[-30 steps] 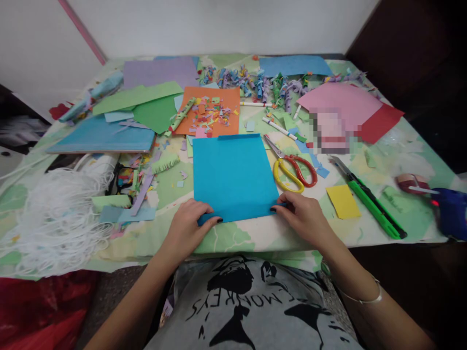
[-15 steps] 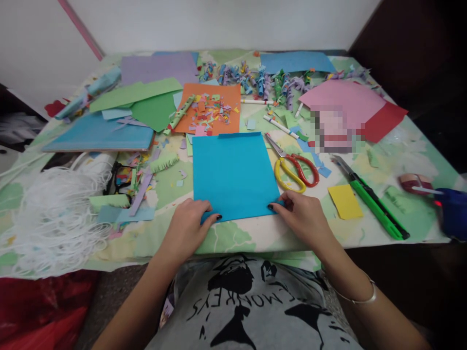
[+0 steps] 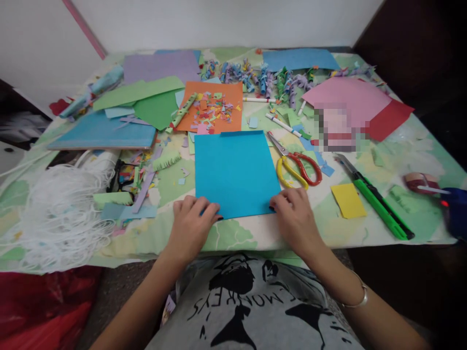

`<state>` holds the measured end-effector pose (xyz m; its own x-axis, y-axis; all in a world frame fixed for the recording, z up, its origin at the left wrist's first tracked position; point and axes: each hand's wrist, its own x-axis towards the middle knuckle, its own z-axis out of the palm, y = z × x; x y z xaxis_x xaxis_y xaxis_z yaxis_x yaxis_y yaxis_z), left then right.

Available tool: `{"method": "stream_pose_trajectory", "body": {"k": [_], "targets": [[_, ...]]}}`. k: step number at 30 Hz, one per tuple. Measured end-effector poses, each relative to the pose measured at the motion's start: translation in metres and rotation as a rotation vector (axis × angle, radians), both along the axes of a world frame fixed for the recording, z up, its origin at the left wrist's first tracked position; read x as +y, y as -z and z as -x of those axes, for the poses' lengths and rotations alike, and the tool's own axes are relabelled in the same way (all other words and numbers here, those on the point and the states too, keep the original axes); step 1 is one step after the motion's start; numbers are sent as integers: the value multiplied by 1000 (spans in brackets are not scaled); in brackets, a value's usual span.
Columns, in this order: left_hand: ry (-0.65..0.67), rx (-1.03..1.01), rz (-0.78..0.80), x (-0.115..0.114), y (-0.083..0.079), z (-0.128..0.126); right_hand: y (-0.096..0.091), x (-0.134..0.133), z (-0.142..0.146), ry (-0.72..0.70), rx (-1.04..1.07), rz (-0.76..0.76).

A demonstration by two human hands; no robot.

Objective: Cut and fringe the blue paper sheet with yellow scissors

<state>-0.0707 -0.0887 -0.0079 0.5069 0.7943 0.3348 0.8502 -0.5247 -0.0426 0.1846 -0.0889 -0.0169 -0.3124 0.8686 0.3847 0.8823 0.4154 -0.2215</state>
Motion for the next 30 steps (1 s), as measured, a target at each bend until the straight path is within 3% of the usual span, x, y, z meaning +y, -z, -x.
{"method": "stream_pose_trajectory", "body": {"k": [3, 7, 10, 16, 24, 27, 30], "targets": [[165, 54, -69, -1, -5, -2, -3, -3, 8, -214, -55, -16], [418, 91, -38, 3, -11, -1, -9, 0, 9, -458, -137, -32], [493, 121, -3, 7, -10, 1, -12, 3, 4, -578, -192, -54], [498, 80, -12, 8, -8, 0, -11, 6, -4, -691, -292, -54], [430, 133, -67, -3, -7, -4, -11, 0, -2, -642, -256, -124], [356, 151, -78, -18, -5, -13, -11, -11, 4, -589, -226, -112], [196, 137, -106, -36, 1, -24, -9, -25, 12, -482, -226, -53]]}}
